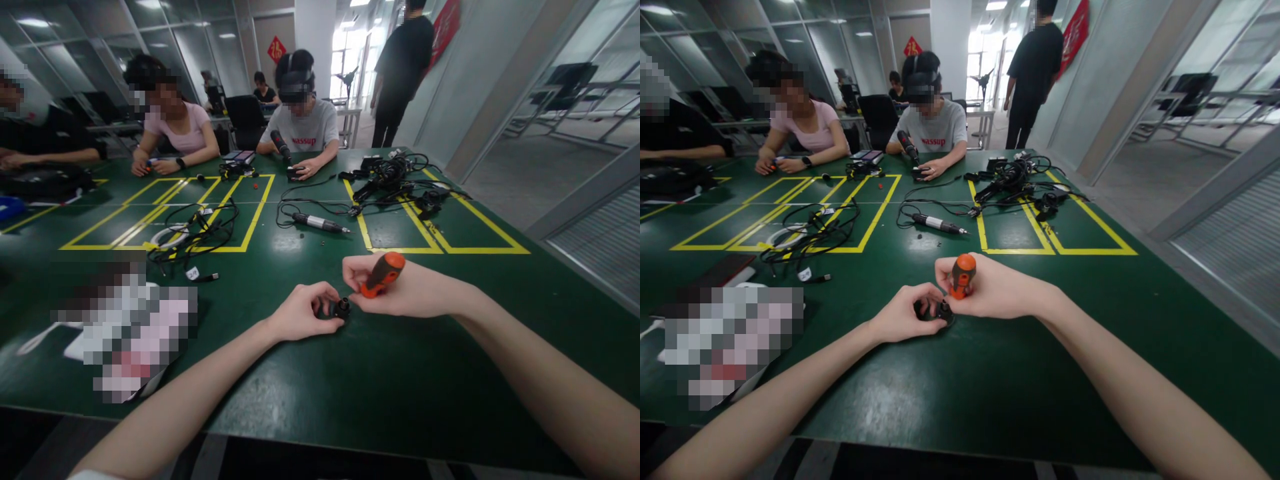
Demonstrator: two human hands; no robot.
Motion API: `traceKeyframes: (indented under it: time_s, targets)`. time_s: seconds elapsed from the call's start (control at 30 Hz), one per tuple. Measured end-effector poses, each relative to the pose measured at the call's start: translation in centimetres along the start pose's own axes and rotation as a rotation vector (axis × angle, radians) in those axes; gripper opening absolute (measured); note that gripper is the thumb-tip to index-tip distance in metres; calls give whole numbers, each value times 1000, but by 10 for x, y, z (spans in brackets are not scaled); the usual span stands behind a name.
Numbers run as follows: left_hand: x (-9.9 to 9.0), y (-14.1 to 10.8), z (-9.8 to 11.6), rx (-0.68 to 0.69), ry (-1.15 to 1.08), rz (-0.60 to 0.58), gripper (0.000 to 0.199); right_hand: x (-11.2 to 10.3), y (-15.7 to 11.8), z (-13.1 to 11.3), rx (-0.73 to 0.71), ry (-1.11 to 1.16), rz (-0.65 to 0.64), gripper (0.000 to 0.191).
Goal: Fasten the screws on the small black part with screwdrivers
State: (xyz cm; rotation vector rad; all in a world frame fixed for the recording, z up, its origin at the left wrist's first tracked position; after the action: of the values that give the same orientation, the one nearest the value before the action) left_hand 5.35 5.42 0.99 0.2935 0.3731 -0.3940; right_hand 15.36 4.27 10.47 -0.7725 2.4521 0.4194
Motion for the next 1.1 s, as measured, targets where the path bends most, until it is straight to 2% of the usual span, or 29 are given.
traceKeyframes:
  time_s: [0.17,0.37,0.5,0.67,1.1]
  targets:
    - [0,0,-2,7,52,-9,29,-1,2,-1,-30,-60,35,19]
    - [-1,2,0,34,85,-7,41,-5,3,-1,-17,-29,91,19]
    - [2,2,0,8,73,-45,36,-5,2,-4,-8,-38,65,13]
    - [6,1,-2,-25,34,-78,34,-4,2,0,12,-17,57,16]
    - [5,2,-4,-45,11,-80,35,-5,3,-4,-2,-71,74,14]
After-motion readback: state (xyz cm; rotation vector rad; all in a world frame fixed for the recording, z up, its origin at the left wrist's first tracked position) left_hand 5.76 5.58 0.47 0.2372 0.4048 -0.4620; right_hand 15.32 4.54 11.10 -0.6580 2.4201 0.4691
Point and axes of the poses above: each hand's wrist, its own y-axis towards the middle knuckle, its own x-axis out of the palm, z = x × y, the point moved 9 cm from there along y, towards the middle knuckle, and after that the axes turned 12 degrees about z, right-handed, at the moved point
